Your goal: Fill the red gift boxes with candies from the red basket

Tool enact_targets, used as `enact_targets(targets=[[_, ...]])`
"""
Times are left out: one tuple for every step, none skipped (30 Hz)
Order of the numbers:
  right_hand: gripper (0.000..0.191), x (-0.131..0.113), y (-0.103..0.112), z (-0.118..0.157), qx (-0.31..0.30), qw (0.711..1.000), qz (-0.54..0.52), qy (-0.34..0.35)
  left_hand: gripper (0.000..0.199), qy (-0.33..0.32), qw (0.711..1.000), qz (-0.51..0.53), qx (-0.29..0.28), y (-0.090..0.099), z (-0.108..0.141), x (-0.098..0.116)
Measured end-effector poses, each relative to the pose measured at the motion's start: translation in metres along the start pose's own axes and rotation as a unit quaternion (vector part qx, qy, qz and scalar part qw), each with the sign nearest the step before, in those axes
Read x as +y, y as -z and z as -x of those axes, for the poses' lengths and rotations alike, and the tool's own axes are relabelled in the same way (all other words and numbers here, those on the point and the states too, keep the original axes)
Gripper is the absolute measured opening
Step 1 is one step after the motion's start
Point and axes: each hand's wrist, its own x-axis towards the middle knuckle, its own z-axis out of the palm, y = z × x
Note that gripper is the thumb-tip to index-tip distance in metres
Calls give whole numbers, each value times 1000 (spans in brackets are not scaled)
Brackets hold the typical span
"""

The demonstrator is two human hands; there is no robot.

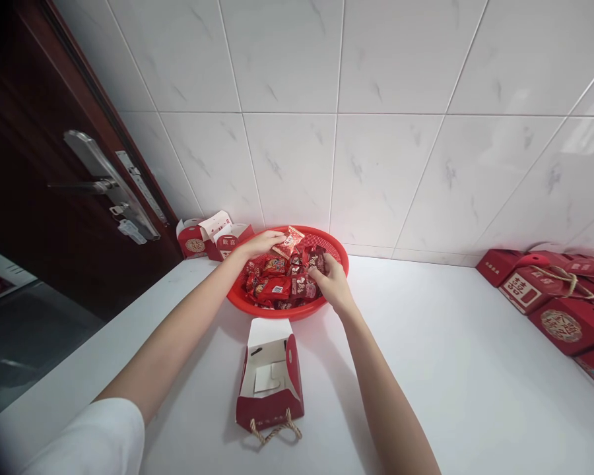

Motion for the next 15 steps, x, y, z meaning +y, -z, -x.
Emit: enact_targets(targets=[[27,-1,0,0,5,1000,-13,-4,28,-6,1000,18,-7,-2,4,4],[26,-2,-1,1,11,1000,-26,-7,30,-12,999,39,-13,-4,8,7],[26,-3,-1,1,17,999,-37,-10,32,-18,998,64,-17,-7,12,10],[25,-4,-1,1,21,999,-45,-12,34,-25,996,89,-20,-10,16,12],[24,-5,-1,2,25,998,-52,-15,36,-33,993,112,-20,-14,21,14],[24,-6,-2,3,30,998,-58,-17,37,-41,991,130,-17,-18,26,16],[25,-7,-3,3,32,997,-63,-21,38,-46,989,142,-12,-21,31,17],[26,-8,-3,4,34,997,-70,-26,38,-47,988,148,-8,-25,37,19],[27,-8,-5,4,35,996,-77,-31,39,-47,987,155,-6,-28,43,20],[29,-9,-6,5,37,995,-84,-34,39,-47,985,166,-7,-31,49,22],[30,-9,-8,6,37,995,-91,-35,40,-49,983,178,-13,-34,54,23],[31,-9,-9,6,36,994,-95,-34,41,-52,980,191,-23,-36,60,23],[31,-10,-11,7,34,994,-97,-31,42,-55,977,203,-32,-38,65,24],[32,-10,-13,8,33,994,-98,-27,42,-56,975,213,-40,-40,69,23],[33,-10,-14,8,31,994,-97,-24,41,-57,973,220,-45,-41,73,23]])
